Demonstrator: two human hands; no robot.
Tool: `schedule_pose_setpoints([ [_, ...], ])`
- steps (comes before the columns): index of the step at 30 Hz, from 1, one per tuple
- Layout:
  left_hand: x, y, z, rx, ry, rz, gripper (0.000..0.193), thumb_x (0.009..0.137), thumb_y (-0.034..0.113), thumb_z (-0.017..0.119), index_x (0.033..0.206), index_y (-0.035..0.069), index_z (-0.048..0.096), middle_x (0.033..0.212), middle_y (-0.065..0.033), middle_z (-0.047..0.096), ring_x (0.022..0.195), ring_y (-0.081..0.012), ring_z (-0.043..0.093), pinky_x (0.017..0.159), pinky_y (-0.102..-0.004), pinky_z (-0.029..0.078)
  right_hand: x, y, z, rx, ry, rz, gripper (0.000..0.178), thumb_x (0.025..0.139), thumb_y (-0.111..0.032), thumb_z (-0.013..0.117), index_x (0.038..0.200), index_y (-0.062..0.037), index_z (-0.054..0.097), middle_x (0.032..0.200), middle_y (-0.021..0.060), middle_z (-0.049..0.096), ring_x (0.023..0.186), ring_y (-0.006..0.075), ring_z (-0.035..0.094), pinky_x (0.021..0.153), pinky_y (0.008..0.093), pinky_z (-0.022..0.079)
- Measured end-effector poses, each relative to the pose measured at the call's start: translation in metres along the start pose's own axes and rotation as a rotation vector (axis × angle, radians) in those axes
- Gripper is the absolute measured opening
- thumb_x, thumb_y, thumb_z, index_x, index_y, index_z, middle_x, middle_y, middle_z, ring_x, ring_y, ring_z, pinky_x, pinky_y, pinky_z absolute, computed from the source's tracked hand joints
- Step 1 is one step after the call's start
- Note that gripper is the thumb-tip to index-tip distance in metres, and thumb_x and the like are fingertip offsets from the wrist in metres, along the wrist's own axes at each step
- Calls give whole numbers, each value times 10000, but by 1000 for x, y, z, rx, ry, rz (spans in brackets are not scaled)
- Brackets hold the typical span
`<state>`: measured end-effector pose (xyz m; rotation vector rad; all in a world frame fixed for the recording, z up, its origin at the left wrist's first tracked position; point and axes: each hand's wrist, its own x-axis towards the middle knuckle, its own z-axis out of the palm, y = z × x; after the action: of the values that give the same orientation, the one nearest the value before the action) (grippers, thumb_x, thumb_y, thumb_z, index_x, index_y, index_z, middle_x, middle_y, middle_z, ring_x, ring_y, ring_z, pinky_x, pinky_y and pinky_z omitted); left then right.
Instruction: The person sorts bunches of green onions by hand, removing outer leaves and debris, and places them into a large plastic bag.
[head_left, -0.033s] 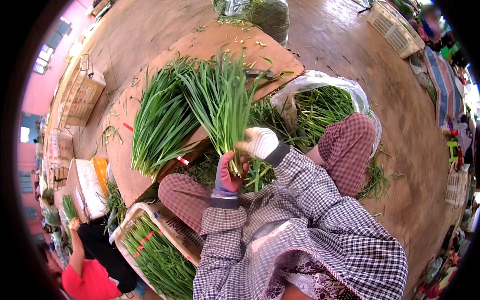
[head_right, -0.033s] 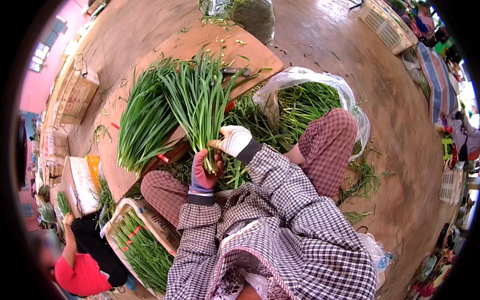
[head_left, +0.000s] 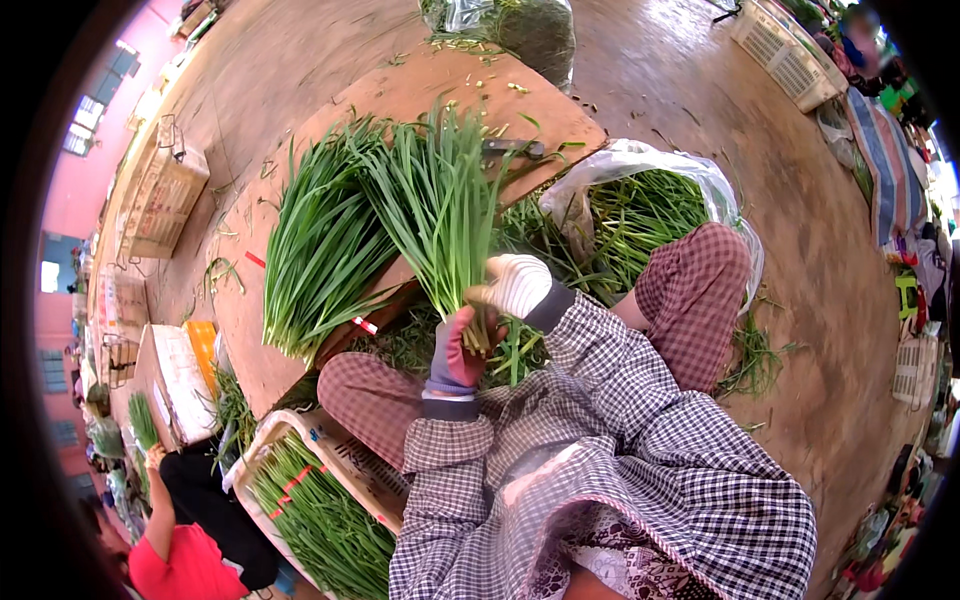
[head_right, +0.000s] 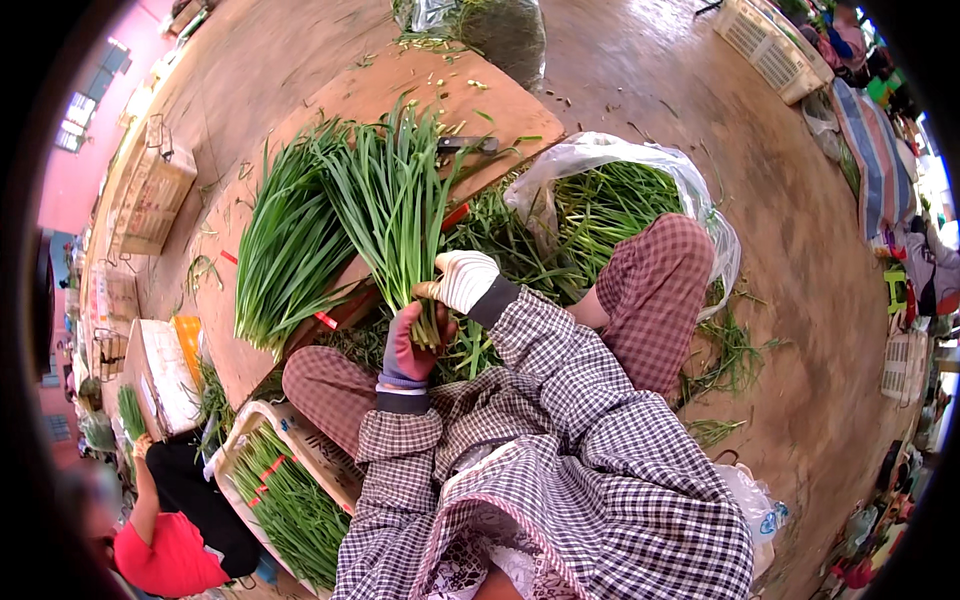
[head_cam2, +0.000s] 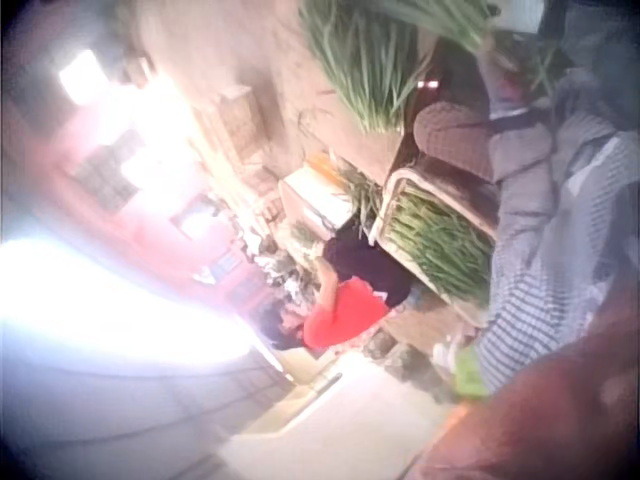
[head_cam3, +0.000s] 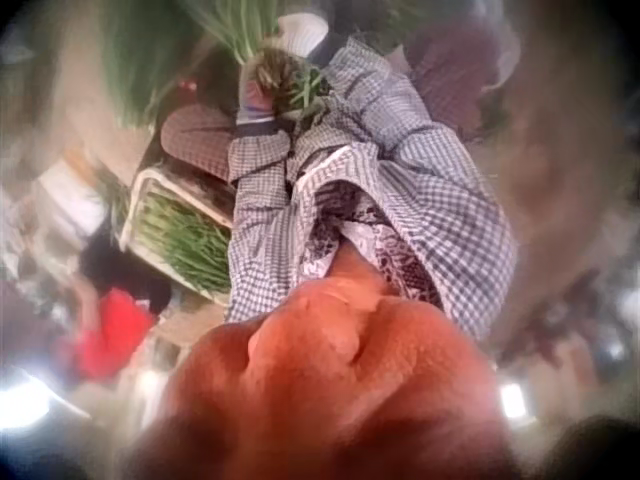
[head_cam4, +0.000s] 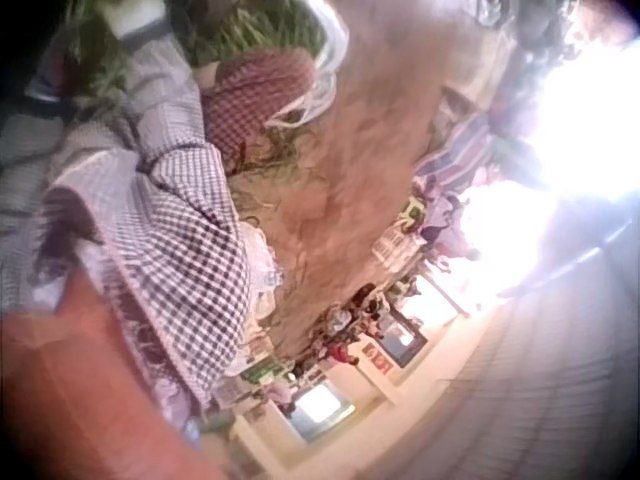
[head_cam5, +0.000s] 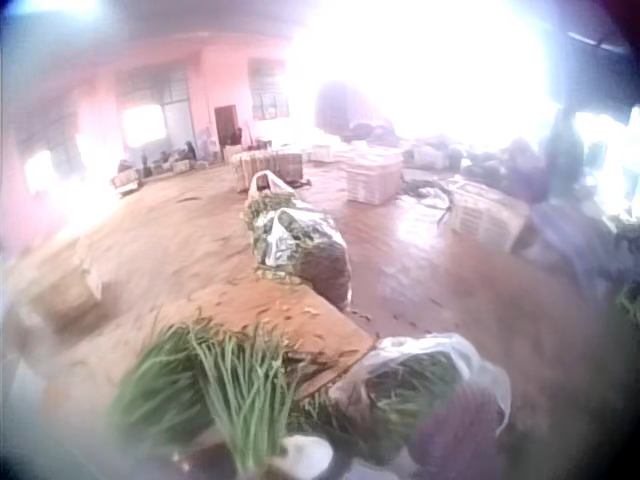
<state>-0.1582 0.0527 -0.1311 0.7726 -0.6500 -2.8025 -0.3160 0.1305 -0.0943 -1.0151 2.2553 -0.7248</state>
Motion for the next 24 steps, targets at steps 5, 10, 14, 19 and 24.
schedule_pose_setpoints([
  [5,3,-3,22,345,164,116,173,834,121,633,972,26,593,796,-68,620,685,-195,617,639,-353,547,-3,5,4,5,8,-49,407,745,-429,655,801,-25,661,739,184,640,708,330,634,653,415,502],
  [10,8,-7,4,266,133,87,197,857,143,613,1011,24,587,882,-68,629,784,-189,630,689,-353,558,-10,4,8,189,101,-107,340,747,-359,673,805,-24,670,722,180,648,667,311,640,633,391,509],
  [14,7,-11,-2,101,130,21,236,886,220,611,1057,59,595,963,-54,652,880,-168,639,758,-340,553,-13,20,16,338,165,-100,305,771,-328,652,788,-25,684,660,168,639,598,277,636,594,363,504],
  [19,4,-5,7,33,134,-19,278,875,206,621,1104,54,582,1036,-80,651,953,-196,638,818,-379,543,-17,25,10,334,149,-36,311,791,-321,632,831,-17,687,700,156,655,642,266,643,603,355,501],
  [24,7,-9,1,-5,83,2,394,863,216,638,1198,36,535,1116,-124,613,1035,-239,608,861,-398,532,-16,22,9,425,112,-13,352,759,-348,669,833,-5,685,704,158,664,650,246,652,602,345,513],
])
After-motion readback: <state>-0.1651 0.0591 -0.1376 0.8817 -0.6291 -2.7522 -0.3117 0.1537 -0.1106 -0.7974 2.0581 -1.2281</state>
